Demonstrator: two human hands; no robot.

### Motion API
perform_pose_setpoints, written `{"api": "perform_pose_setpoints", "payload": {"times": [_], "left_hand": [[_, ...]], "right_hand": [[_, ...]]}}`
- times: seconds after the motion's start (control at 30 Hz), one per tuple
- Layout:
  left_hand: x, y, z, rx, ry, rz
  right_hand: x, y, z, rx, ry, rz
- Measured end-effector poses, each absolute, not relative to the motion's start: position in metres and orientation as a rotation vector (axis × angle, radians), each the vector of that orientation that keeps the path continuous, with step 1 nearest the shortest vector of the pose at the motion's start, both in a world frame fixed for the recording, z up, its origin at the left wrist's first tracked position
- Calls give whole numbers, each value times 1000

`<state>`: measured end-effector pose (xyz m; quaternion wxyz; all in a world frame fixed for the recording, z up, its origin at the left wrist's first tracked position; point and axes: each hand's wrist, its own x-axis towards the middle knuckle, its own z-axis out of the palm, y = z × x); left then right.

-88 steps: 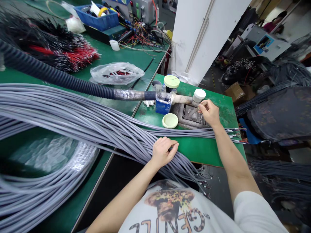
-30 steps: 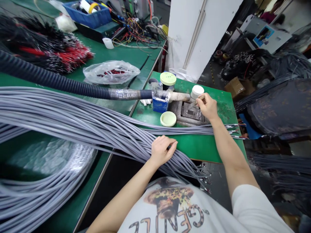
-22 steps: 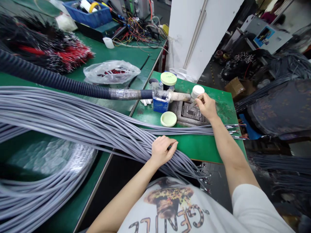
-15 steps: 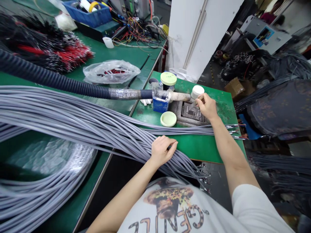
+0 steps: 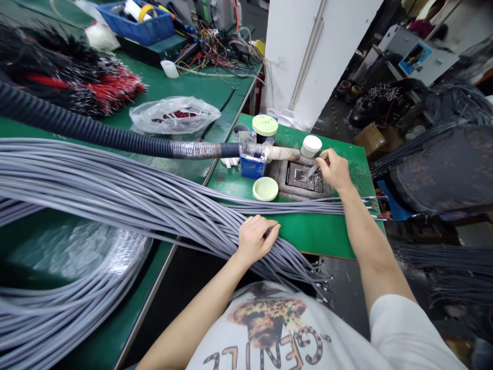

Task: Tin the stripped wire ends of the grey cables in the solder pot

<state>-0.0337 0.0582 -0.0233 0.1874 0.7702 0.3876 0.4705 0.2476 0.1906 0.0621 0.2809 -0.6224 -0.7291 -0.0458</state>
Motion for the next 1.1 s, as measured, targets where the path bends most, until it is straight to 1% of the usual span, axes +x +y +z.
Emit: {"api": "perform_pose_setpoints", "payload": {"times": [0.17,0.43,0.57,0.7,0.8,0.9,0.97,1.03,1.1], "left_hand": [[-34,58,-24,2175,1091,1321],[-34,58,-21,2178,1107,1315],[-34,58,-22,2179,1110,1302],[-33,58,-25,2178,1107,1294],[-33,58,-26,2177,1112,1293],[-32,57,-27,2185,1113,1299],[-32,55,-28,2182,1125,1295],[-32,54,-28,2160,1144,1271],[-32,55,-25,2085,1160,1231]], "right_hand": [[251,184,71,-1705,-1945,-188],[270,168,81,-1701,-1832,-48],[291,172,78,-1760,-1795,245],[308,194,72,-1850,-1622,672],[313,216,65,-1942,-1428,820],[317,227,60,-2007,-1348,785],[319,219,61,-2006,-1322,694],[319,195,66,-1924,-1355,587],[313,154,73,-1779,-1431,563]]}}
